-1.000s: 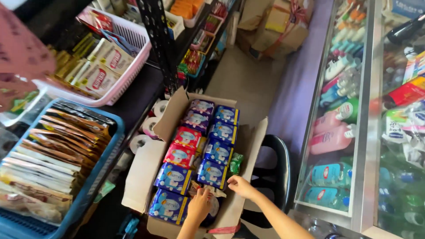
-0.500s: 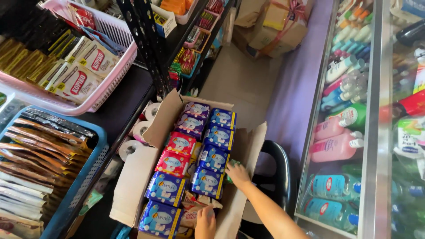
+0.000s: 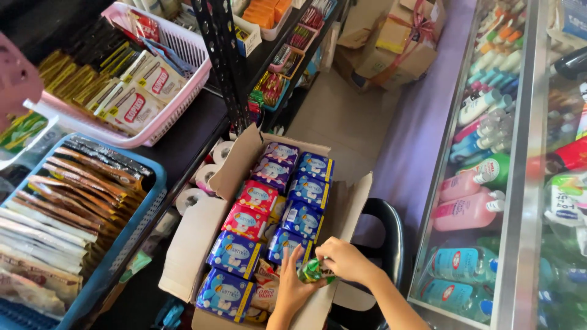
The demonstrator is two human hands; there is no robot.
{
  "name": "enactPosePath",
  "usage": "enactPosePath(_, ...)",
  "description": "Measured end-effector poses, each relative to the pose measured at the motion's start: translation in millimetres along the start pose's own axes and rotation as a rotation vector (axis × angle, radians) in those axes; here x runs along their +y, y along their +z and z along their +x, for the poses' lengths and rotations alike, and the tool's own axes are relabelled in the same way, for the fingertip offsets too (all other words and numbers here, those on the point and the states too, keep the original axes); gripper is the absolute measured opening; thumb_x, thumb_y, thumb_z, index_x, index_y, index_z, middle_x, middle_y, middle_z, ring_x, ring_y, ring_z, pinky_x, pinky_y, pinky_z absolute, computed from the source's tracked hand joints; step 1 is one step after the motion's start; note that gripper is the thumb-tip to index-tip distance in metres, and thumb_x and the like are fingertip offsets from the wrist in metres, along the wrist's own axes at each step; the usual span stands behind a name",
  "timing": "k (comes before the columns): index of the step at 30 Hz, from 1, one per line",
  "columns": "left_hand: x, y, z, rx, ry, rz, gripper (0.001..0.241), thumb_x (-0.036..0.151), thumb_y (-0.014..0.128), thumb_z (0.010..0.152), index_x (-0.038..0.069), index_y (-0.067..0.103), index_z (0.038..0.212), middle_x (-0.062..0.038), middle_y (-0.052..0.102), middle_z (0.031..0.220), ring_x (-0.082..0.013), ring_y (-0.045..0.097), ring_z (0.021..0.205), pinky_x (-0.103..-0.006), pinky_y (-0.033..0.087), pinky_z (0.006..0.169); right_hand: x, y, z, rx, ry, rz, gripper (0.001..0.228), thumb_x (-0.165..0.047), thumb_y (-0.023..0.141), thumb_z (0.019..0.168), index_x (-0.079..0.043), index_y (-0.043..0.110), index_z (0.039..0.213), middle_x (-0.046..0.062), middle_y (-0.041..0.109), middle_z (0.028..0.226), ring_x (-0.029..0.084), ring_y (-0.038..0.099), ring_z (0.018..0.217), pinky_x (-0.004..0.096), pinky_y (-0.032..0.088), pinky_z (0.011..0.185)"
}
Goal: Sort and organize small grocery product sachets from a cardboard box into a plastic basket on a retail shelf.
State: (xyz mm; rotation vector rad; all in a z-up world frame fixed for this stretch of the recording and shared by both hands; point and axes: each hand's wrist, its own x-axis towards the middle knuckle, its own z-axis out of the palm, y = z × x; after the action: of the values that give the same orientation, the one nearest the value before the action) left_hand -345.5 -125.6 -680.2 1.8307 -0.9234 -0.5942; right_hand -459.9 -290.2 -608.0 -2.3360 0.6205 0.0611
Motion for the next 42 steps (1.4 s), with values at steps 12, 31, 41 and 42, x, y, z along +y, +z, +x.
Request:
enactPosePath(12,11.7,-78.4,-9.2,0.112,-0.219,-0.666,0.059,0.009,0.086,0.075,0.001,0.062,0.128,-0.006,0.074,0.114,-0.0160,0.071,0.099,-0.0309,0.058,0.085,-99.5,-27.9,45.2,0.072,-0.175,0.697,0.046,-0.012,0.080,0.079,-0.011,0.063,0.121,0.002,0.069,0.112,0.015,0.065,0.110,0.029,0.051,0.099)
enactPosePath(31,-22.6,-114.7,-71.0,0.417,-0.581,-1.266,0.052,0.016,0.074,0.084,0.002,0.058,0.132,-0.012,0.072,0.119,-0.0225,0.072,0.101,-0.0356,0.059,0.084,-22.6,153.6,90.7,-0.115,0.279,1.064,0.063,-0.058,0.047,0.099,-0.003,0.075,0.114,0.007,0.077,0.104,0.012,0.071,0.094,0.029,0.050,0.078)
enactPosePath(41,-44.8,-117.4,-90.2,0.588,-0.661,-1.411,0.055,0.038,0.065,0.093,0.004,0.059,0.136,-0.012,0.070,0.125,-0.0246,0.070,0.107,-0.0387,0.057,0.087,102.0,261.4,38.4,-0.229,0.247,-0.439,0.043,-0.034,0.069,0.088,-0.008,0.057,0.120,0.015,0.065,0.119,0.037,0.066,0.109,0.049,0.055,0.089)
enactPosePath(42,-40.7,-122.0,-92.1,0.589,-0.698,-1.470,0.059,0.047,0.060,0.092,0.007,0.059,0.136,-0.011,0.070,0.126,-0.0247,0.070,0.108,-0.0390,0.057,0.087,121.9,276.4,41.3,-0.202,0.167,-0.411,0.028,-0.027,0.062,0.094,-0.012,0.062,0.118,0.012,0.068,0.117,0.036,0.067,0.109,0.050,0.054,0.089)
